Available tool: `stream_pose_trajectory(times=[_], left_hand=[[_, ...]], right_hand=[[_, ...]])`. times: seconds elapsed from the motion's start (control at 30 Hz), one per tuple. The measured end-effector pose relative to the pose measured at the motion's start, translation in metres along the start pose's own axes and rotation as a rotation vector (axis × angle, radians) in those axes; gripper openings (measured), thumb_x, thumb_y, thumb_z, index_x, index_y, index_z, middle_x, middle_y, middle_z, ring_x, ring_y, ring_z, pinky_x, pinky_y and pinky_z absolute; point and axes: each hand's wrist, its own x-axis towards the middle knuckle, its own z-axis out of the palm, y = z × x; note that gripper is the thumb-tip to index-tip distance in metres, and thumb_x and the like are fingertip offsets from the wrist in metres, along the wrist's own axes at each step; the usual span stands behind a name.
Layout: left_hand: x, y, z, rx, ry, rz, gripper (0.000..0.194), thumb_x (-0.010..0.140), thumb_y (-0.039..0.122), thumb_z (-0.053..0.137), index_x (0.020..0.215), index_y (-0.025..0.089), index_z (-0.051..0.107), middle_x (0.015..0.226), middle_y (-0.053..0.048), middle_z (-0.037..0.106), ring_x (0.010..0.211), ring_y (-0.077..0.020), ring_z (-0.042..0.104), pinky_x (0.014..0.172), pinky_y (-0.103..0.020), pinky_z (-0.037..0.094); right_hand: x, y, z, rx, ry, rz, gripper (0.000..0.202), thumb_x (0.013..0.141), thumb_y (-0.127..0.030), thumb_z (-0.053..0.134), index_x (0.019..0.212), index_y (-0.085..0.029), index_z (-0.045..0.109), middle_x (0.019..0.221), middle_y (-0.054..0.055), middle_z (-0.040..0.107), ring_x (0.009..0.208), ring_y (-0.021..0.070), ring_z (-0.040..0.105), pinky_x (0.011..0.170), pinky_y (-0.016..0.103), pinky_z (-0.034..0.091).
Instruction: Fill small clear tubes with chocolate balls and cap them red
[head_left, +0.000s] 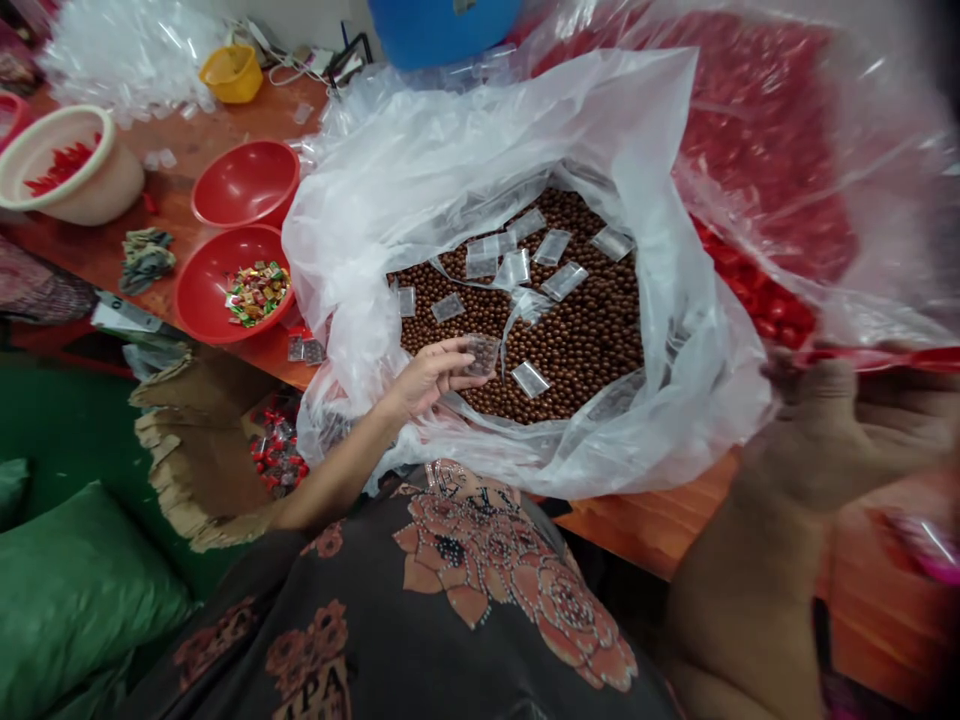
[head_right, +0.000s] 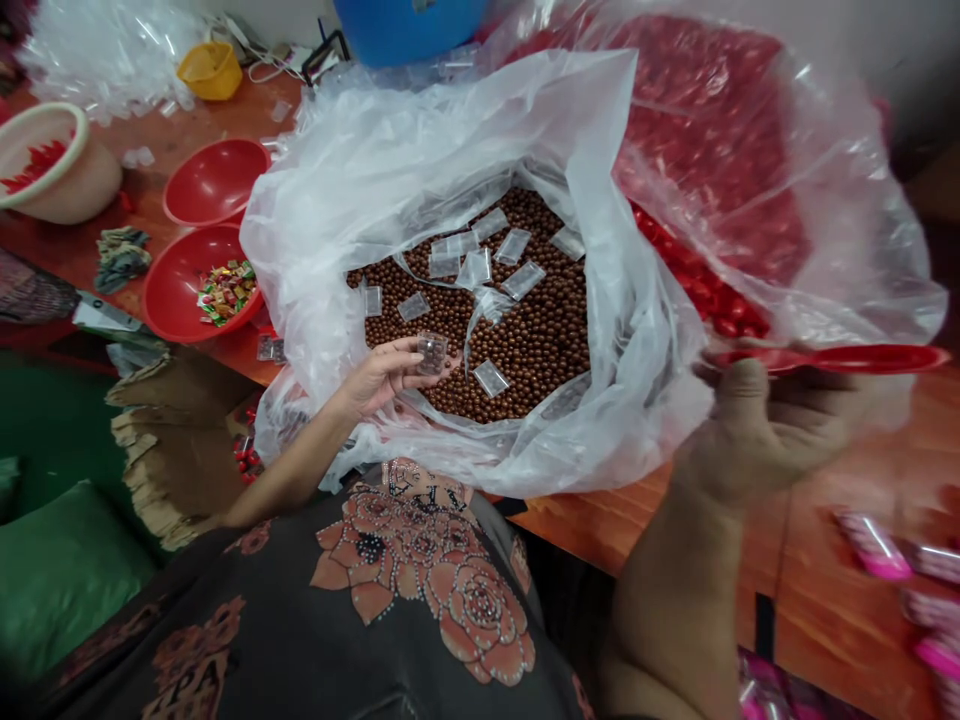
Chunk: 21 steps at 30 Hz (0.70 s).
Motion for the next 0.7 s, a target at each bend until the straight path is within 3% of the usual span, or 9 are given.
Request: stream_pose_trajectory(times=[0.07,0.13,0.3,0.37,0.53,0.7], left_hand=[[0.003,-0.001,0.004,0.011,0.021,0.025,0.034,0.074,0.016,0.068,0.108,0.011,0.066,0.103,-0.012,0.073,0.09,-0.0209,0.072,0.084,-0.032,0.057],[0.005,-0.002,0.008,0.032,0.026,0.05,0.033,0.075,0.017,0.068,0.107,0.012,0.067,0.105,-0.011,0.073,0.092,-0.0204,0.071,0.087,-0.033,0.056],[0.009,-0.006,0.014,0.063,0.017,0.09,0.034,0.071,0.018,0.073,0.105,0.014,0.07,0.111,-0.009,0.071,0.094,-0.017,0.068,0.089,-0.033,0.055],[0.01,-0.008,0.015,0.063,0.014,0.1,0.035,0.07,0.017,0.075,0.105,0.016,0.071,0.111,-0.008,0.071,0.093,-0.0157,0.068,0.089,-0.033,0.054],[0.008,-0.015,0.016,0.097,-0.023,0.089,0.037,0.071,0.019,0.077,0.107,0.016,0.072,0.111,-0.008,0.071,0.092,-0.0159,0.067,0.088,-0.034,0.055],[0.005,-0.023,0.015,0.087,-0.067,0.03,0.033,0.072,0.017,0.075,0.105,0.015,0.073,0.11,-0.009,0.07,0.092,-0.0165,0.068,0.083,-0.032,0.057]], right_hand=[[-0.028,-0.019,0.019,0.191,-0.09,0.039,0.035,0.064,-0.035,0.076,0.091,-0.021,0.057,0.087,0.0,0.064,0.067,0.0139,0.063,0.078,0.043,0.058],[-0.053,-0.03,0.035,0.274,-0.252,0.166,0.032,0.067,-0.031,0.078,0.092,-0.019,0.061,0.082,-0.002,0.064,0.065,0.0117,0.064,0.074,0.038,0.06],[-0.093,-0.035,0.063,0.26,-0.656,0.333,0.028,0.079,-0.033,0.072,0.106,-0.027,0.065,0.103,-0.001,0.068,0.083,0.0113,0.068,0.075,0.029,0.06],[-0.1,-0.036,0.072,0.25,-0.709,0.355,0.029,0.081,-0.035,0.07,0.108,-0.029,0.064,0.102,-0.002,0.068,0.087,0.0112,0.067,0.076,0.027,0.059],[-0.101,-0.041,0.085,0.251,-0.707,0.391,0.033,0.078,-0.039,0.073,0.108,-0.029,0.062,0.098,-0.002,0.07,0.09,0.0118,0.067,0.072,0.024,0.057],[-0.097,-0.043,0.086,0.174,-0.839,0.373,0.027,0.083,-0.04,0.069,0.107,-0.03,0.068,0.102,-0.002,0.071,0.092,0.0123,0.066,0.082,0.029,0.055]])
